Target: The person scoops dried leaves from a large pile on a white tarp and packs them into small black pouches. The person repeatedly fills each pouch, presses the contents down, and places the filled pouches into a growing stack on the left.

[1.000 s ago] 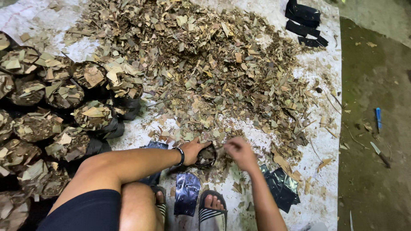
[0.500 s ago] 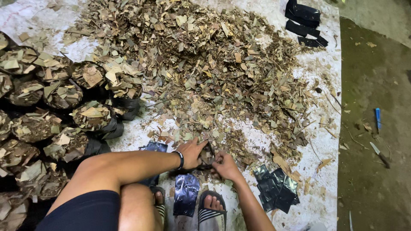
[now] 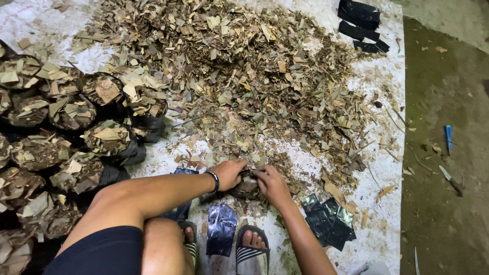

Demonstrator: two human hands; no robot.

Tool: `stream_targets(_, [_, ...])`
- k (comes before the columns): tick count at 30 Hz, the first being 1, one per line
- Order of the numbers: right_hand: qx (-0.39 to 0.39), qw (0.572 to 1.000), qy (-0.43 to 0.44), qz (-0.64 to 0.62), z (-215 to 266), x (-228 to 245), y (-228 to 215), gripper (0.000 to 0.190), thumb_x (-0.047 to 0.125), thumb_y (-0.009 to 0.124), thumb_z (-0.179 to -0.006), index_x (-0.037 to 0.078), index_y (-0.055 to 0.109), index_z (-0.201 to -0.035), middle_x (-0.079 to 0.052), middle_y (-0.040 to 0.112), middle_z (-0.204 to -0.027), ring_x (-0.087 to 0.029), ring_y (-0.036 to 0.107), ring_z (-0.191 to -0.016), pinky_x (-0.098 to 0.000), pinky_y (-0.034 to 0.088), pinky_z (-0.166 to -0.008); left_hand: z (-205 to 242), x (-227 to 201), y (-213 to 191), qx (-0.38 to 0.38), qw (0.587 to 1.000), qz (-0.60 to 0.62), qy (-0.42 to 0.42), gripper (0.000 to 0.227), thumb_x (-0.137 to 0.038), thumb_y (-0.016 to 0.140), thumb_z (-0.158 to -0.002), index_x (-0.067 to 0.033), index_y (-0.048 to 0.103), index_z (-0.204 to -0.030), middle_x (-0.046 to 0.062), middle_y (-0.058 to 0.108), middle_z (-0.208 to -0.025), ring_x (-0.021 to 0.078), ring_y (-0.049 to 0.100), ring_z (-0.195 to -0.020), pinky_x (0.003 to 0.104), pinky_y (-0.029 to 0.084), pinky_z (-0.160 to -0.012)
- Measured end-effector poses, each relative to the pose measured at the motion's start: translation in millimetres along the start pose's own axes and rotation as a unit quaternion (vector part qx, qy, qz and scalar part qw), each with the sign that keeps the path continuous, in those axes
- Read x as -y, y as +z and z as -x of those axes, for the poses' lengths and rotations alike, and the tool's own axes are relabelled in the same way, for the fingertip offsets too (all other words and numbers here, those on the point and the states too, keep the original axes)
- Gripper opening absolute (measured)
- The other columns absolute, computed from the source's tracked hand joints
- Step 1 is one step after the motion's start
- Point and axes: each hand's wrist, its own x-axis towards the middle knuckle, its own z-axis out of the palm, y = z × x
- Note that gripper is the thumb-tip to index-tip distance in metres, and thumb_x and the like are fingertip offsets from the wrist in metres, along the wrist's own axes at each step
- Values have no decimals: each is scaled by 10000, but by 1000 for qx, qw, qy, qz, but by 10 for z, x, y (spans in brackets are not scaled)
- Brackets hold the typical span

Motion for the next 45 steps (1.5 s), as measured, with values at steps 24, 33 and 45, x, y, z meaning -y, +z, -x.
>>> stream_targets(24, [250, 959, 130, -14, 108, 221, -26, 546, 490, 577, -906, 184, 675, -1347, -83, 512, -1555, -431, 148, -1537, -684, -2, -1215, 24, -109, 149, 43, 996, -65, -34, 380, -124, 690, -834, -119, 705, -1214, 261, 376, -1554, 434, 657, -1117, 490, 529, -981])
stream_targets(33, [49, 967, 250, 0, 141, -1074, 3, 930, 519, 741, -853, 28, 341, -1533, -304, 258, -1601, -465, 262, -1492, -500, 302, -1191, 51, -31, 176, 43, 997, -58, -17, 465, -75, 626, -863, -213, 689, -1303, 229, 668, -1210, 417, 671, -1096, 485, 551, -943])
stream_targets(45, [16, 964, 264, -38, -1443, -1733, 250, 1369, 609, 855, -592, 207, 66, -1636, -265, 38, -1687, -489, 261, -1496, -562, 305, -1202, 384, 117, -52, 62, 994, -85, 16, 570, -26, 555, -892, -242, 508, -1418, 223, 576, -1267, 445, 688, -968, 521, 567, -843])
